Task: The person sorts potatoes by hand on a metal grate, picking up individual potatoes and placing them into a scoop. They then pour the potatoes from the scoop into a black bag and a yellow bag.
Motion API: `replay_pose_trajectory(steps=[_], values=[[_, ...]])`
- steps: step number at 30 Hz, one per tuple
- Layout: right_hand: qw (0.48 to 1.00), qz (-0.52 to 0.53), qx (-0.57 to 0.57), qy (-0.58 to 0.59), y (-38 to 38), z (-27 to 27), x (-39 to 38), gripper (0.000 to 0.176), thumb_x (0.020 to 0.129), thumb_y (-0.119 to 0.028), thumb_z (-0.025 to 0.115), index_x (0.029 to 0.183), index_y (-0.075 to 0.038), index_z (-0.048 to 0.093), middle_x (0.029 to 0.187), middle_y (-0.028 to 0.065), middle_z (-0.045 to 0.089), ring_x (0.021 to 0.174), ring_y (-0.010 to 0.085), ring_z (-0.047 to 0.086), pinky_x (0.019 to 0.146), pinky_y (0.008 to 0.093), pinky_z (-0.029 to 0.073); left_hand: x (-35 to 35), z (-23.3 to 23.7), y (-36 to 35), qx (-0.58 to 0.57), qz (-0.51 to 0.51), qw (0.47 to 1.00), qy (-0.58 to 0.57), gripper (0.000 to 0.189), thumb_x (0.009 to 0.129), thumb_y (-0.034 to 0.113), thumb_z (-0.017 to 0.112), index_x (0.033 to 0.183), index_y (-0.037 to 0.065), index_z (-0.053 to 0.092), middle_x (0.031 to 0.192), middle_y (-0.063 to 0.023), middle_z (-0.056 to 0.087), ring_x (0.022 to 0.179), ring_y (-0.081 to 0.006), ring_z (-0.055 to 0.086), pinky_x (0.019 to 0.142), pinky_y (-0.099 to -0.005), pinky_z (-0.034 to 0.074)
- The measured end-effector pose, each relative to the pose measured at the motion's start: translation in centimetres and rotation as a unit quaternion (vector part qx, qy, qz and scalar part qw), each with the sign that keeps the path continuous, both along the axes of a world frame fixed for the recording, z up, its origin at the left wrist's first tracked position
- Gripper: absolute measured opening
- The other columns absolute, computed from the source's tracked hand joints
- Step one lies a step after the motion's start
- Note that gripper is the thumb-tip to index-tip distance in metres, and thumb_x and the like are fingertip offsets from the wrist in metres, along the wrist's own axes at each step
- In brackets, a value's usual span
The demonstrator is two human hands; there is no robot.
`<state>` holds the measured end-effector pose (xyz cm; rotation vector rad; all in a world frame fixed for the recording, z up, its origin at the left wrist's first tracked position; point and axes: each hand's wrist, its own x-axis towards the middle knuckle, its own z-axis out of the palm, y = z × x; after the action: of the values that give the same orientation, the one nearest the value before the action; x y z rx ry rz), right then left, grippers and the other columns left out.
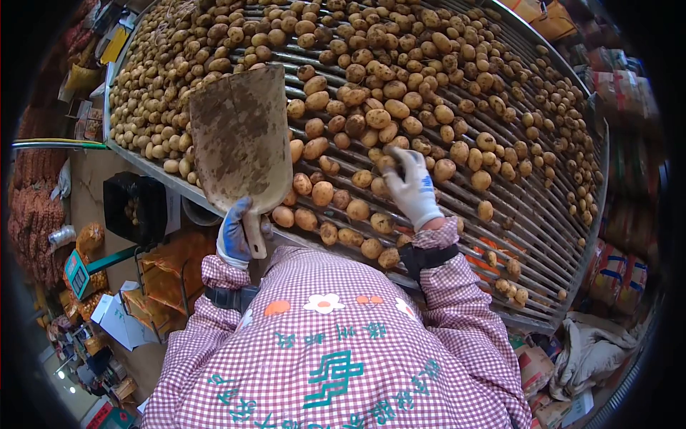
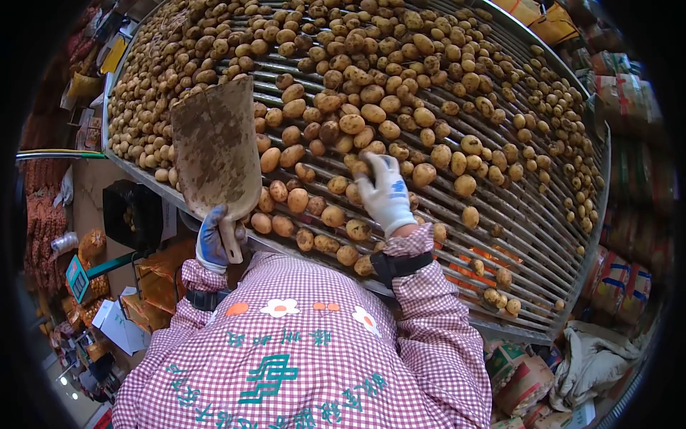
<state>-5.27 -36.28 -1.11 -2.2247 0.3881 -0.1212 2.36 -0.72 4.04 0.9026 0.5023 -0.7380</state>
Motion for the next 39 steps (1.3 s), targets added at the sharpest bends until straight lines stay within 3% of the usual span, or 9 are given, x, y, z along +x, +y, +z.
replay_pose_trajectory(steps=[4, 18, 22, 24, 28, 33, 34, 35, 39], values=[[0.988, -0.113, -0.105, -0.021, -1.1, 1.8, -1.7, 0.043, 0.095, -0.021, 0.063, 0.133, -0.001, 0.055, 0.125, 0.0256, 0.056, 0.11, 0.0421, 0.06, 0.095, 0.0456, 0.051, -0.2, 0.0, 0.4, 0.025, -0.018, 0.999, -0.016, 0.037, 0.096, 0.03, 0.064, 0.122, 0.005, 0.057, 0.095, -0.01, 0.07, 0.065, -0.0214, 0.063, 0.057, -0.0352, 0.054], [0.898, 0.19, -0.34, 0.203, 4.1, 3.6, -0.9, 0.064, 0.087, -0.019, 0.069, 0.145, -0.01, 0.046, 0.128, 0.0132, 0.057, 0.119, 0.0295, 0.057, 0.097, 0.0416, 0.05, 0.3, 0.5, -1.6, 0.063, -0.057, 0.996, -0.009, 0.032, 0.095, 0.028, 0.066, 0.116, 0.004, 0.06, 0.092, -0.0101, 0.071, 0.065, -0.0208, 0.065, 0.058, -0.0329, 0.056], [0.994, 0.063, 0.075, 0.045, 2.2, 2.3, -1.9, 0.065, 0.092, -0.021, 0.067, 0.149, -0.005, 0.039, 0.134, 0.0207, 0.056, 0.116, 0.032, 0.064, 0.096, 0.0431, 0.054, 0.5, 0.0, -0.6, 0.029, -0.066, 0.997, 0.004, 0.034, 0.095, 0.028, 0.066, 0.118, 0.004, 0.06, 0.092, -0.0104, 0.071, 0.065, -0.0209, 0.065, 0.058, -0.033, 0.056], [0.773, -0.068, 0.626, 0.072, 1.4, 3.4, -3.7, 0.067, 0.097, -0.023, 0.061, 0.152, -0.001, 0.031, 0.13, 0.0212, 0.057, 0.109, 0.0333, 0.067, 0.092, 0.044, 0.058, 0.4, 0.0, -0.1, 0.032, -0.067, 0.997, 0.012, 0.034, 0.095, 0.027, 0.066, 0.12, 0.004, 0.059, 0.094, -0.0105, 0.071, 0.065, -0.0204, 0.065, 0.057, -0.0322, 0.056], [0.586, -0.063, 0.806, -0.06, 2.3, 3.6, -5.7, 0.065, 0.102, -0.032, 0.053, 0.153, 0.0, 0.028, 0.131, 0.0207, 0.057, 0.112, 0.036, 0.066, 0.095, 0.0512, 0.058, 0.5, -0.7, 0.3, 0.027, -0.06, 0.998, 0.001, 0.041, 0.094, 0.032, 0.066, 0.124, 0.005, 0.056, 0.095, -0.0095, 0.07, 0.063, -0.0188, 0.063, 0.055, -0.0314, 0.054], [0.502, -0.063, 0.859, -0.077, 2.7, 5.5, -6.6, 0.039, 0.104, -0.028, 0.056, 0.134, -0.003, 0.055, 0.139, 0.0165, 0.056, 0.124, 0.0317, 0.06, 0.098, 0.0517, 0.056, 0.4, 0.0, 0.3, 0.014, -0.034, 0.999, 0.016, 0.038, 0.095, 0.028, 0.064, 0.125, 0.005, 0.056, 0.096, -0.0102, 0.07, 0.064, -0.0189, 0.063, 0.056, -0.0317, 0.055], [0.502, -0.065, 0.859, -0.079, 2.6, 5.3, -7.2, 0.039, 0.104, -0.028, 0.056, 0.134, -0.003, 0.055, 0.139, 0.0165, 0.056, 0.124, 0.0317, 0.06, 0.098, 0.0517, 0.056, 0.5, -0.3, 0.6, 0.007, -0.043, 0.999, 0.017, 0.038, 0.096, 0.027, 0.064, 0.125, 0.005, 0.056, 0.097, -0.0104, 0.07, 0.064, -0.0191, 0.063, 0.056, -0.0316, 0.055], [0.726, -0.059, 0.678, -0.096, 2.7, 4.8, -7.8, 0.041, 0.103, -0.032, 0.056, 0.133, -0.003, 0.056, 0.136, 0.0166, 0.057, 0.122, 0.0307, 0.061, 0.099, 0.0499, 0.056, 0.5, -0.5, 1.0, 0.0, -0.052, 0.998, 0.018, 0.037, 0.096, 0.026, 0.064, 0.126, 0.006, 0.056, 0.098, -0.0105, 0.07, 0.065, -0.0192, 0.064, 0.056, -0.0316, 0.055], [0.894, -0.134, 0.428, -0.019, 1.1, 4.6, -10.0, 0.026, 0.098, -0.022, 0.06, 0.108, 0.001, 0.066, 0.114, 0.012, 0.065, 0.1, 0.0187, 0.065, 0.085, 0.0326, 0.055, 0.8, -0.8, 2.4, -0.005, -0.069, 0.997, 0.019, 0.036, 0.096, 0.025, 0.064, 0.126, 0.007, 0.056, 0.1, -0.0108, 0.07, 0.066, -0.0191, 0.063, 0.057, -0.0311, 0.055]])
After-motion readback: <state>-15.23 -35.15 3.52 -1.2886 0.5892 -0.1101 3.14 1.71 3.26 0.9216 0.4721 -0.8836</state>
